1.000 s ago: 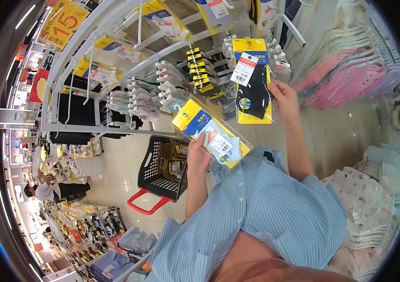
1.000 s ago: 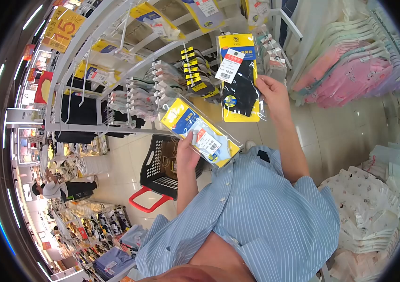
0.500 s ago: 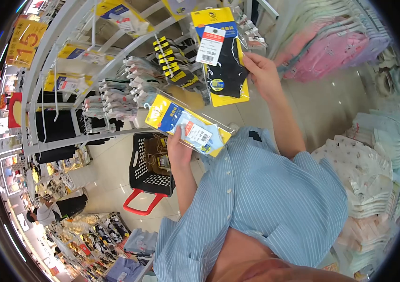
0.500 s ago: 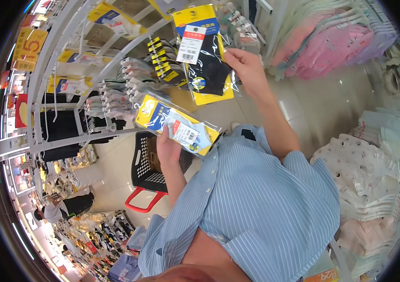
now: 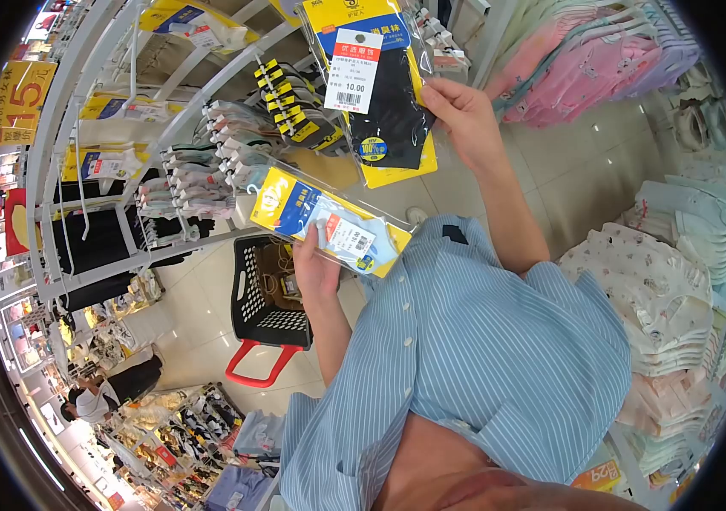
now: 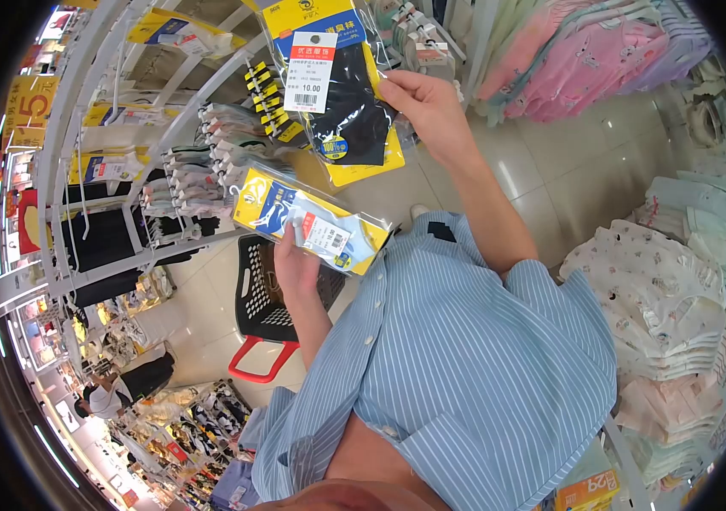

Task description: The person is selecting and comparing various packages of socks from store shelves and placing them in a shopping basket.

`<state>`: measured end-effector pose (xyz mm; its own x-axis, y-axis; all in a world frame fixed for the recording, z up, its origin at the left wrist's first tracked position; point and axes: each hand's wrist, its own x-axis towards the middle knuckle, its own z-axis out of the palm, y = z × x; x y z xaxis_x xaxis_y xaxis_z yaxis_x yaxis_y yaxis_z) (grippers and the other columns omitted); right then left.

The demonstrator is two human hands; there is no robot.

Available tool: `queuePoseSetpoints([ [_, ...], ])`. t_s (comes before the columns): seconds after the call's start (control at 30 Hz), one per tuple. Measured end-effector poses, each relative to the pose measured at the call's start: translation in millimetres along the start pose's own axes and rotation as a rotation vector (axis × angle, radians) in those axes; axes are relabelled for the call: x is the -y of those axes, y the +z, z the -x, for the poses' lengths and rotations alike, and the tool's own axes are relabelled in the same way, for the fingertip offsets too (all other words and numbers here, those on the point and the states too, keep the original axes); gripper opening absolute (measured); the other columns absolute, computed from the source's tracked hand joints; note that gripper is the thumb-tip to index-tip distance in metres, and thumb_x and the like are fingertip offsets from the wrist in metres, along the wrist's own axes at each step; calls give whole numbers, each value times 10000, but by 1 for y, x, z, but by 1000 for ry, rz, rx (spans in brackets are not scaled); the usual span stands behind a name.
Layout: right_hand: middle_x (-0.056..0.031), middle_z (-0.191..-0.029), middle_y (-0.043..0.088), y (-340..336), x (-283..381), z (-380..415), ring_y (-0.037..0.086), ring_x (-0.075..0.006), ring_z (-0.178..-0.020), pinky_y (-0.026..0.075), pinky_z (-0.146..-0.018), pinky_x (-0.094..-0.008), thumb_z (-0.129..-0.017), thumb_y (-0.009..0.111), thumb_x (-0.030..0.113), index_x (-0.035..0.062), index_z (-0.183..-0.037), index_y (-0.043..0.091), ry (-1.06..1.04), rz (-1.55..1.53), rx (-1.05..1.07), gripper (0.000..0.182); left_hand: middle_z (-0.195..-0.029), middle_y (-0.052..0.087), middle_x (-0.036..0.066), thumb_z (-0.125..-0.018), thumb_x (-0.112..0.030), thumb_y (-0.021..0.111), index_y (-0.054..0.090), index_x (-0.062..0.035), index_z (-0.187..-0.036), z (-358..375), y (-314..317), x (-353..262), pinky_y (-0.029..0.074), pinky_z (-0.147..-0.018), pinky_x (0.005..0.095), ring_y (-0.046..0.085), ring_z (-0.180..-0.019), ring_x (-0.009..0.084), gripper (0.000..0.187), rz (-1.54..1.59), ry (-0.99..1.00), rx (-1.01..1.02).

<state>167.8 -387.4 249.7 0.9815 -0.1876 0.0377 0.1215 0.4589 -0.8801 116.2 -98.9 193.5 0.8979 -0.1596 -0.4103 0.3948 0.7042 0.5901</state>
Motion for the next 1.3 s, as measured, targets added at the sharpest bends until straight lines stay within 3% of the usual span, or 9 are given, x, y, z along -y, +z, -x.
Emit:
queuePoseSetpoints([
  [0.47, -26, -927, 636, 4, 1, -2, 555, -59, -795, 442, -705, -208, -904, 551, 131, -40, -1091, 598, 20, 106, -15, 258, -1186, 548, 117, -913, -113, 505, 465, -4, -1202, -1, -3, 3, 439, -930, 421, 543, -1085, 253, 312, -6, -6, 57],
  [0.67, -15, -927, 635, 16, -24, -25, 549, -64, -811, 435, -718, -205, -902, 549, 122, -52, -1051, 610, -79, 164, -39, 237, -1182, 550, 113, -923, -106, 482, 462, -7, -1206, 1, 0, 0, 445, -925, 414, 545, -1084, 248, 301, 36, 53, 45],
  [0.87, -12, -835, 617, 81, -25, -87, 515, -58, -765, 420, -694, -213, -882, 568, 128, -52, -1016, 594, -257, 409, 57, 226, -1137, 581, 100, -914, -79, 479, 468, -12, -1200, 13, -11, -11, 465, -902, 388, 581, -1031, 229, 294, 83, 106, -27],
  [1.0, -18, -857, 623, 124, -24, -131, 530, -58, -787, 419, -709, -206, -899, 563, 160, -57, -1038, 590, -337, 467, 105, 259, -1129, 582, 97, -907, -81, 494, 472, -6, -1186, 24, -20, -24, 473, -890, 389, 582, -1027, 225, 289, 88, 147, -70],
  [1.13, -26, -844, 626, 149, -40, -179, 530, -57, -768, 419, -697, -206, -899, 560, 176, -49, -1035, 593, -386, 539, 153, 265, -1192, 546, 103, -905, -89, 490, 443, -3, -1215, 25, -40, -38, 425, -945, 423, 548, -1080, 246, 325, 96, 181, -71],
  [1.3, -86, -858, 657, 150, -69, -221, 587, -128, -783, 450, -723, -259, -871, 566, 192, -29, -1010, 611, -364, 523, 82, 265, -1218, 529, 111, -901, -99, 500, 432, 3, -1232, 12, -48, -65, 410, -966, 427, 524, -1117, 253, 352, 111, 231, -20],
])
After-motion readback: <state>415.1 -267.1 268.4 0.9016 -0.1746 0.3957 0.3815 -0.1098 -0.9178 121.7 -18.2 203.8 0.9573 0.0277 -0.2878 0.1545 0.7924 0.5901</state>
